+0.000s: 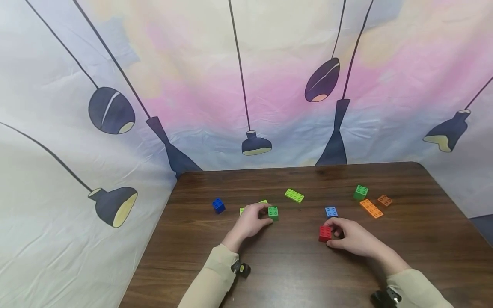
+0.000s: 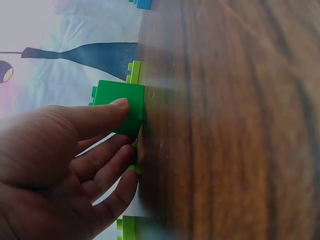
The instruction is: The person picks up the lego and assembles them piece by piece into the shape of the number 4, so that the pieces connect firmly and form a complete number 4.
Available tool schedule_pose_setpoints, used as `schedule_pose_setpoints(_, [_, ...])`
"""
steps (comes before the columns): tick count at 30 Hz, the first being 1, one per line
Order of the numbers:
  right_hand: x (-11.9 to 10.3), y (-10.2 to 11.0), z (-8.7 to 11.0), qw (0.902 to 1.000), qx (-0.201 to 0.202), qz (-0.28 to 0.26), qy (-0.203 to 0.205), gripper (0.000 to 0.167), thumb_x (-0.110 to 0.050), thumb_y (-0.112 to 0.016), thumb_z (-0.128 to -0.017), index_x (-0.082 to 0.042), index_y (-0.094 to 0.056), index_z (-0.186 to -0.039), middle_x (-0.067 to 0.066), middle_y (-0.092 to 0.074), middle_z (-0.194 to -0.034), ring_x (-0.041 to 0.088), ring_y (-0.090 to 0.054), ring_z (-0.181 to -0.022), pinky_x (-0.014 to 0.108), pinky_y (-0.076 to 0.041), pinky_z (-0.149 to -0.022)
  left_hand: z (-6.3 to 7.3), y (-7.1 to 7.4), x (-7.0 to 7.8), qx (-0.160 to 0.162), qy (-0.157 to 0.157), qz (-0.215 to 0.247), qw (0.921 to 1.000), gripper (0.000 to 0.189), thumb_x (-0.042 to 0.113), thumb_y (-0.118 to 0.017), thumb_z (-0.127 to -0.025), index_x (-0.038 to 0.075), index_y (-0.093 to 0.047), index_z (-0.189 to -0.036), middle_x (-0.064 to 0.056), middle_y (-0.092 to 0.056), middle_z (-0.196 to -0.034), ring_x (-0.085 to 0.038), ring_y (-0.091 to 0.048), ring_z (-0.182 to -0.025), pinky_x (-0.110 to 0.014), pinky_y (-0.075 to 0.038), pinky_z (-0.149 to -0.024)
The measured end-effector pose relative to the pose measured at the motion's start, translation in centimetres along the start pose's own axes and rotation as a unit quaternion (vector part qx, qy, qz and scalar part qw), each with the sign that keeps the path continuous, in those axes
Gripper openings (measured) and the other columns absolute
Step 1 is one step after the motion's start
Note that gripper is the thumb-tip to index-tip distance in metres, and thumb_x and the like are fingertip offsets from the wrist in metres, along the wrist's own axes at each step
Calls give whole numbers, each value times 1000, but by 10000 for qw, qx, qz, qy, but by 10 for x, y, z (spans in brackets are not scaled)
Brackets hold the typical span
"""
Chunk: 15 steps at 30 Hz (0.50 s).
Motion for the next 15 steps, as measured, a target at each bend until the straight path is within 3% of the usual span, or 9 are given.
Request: schedule_pose_setpoints(15, [-22, -27, -36, 9961, -252, -824, 173, 39, -19, -89, -87, -11, -70, -120, 0, -62, -96, 20, -55, -89, 31, -46, -74, 4, -1, -1, 104, 266, 406, 9988, 41, 18, -82, -97, 10, -72, -136, -6, -74, -121, -22, -69, -109, -43, -56, -95])
Point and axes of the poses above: each hand's wrist, its own z-axis away from the middle knuckle, its own y-axis out of the back of the hand, x = y × z, the point moved 1 cm from there along -z, towards the middle knuckle
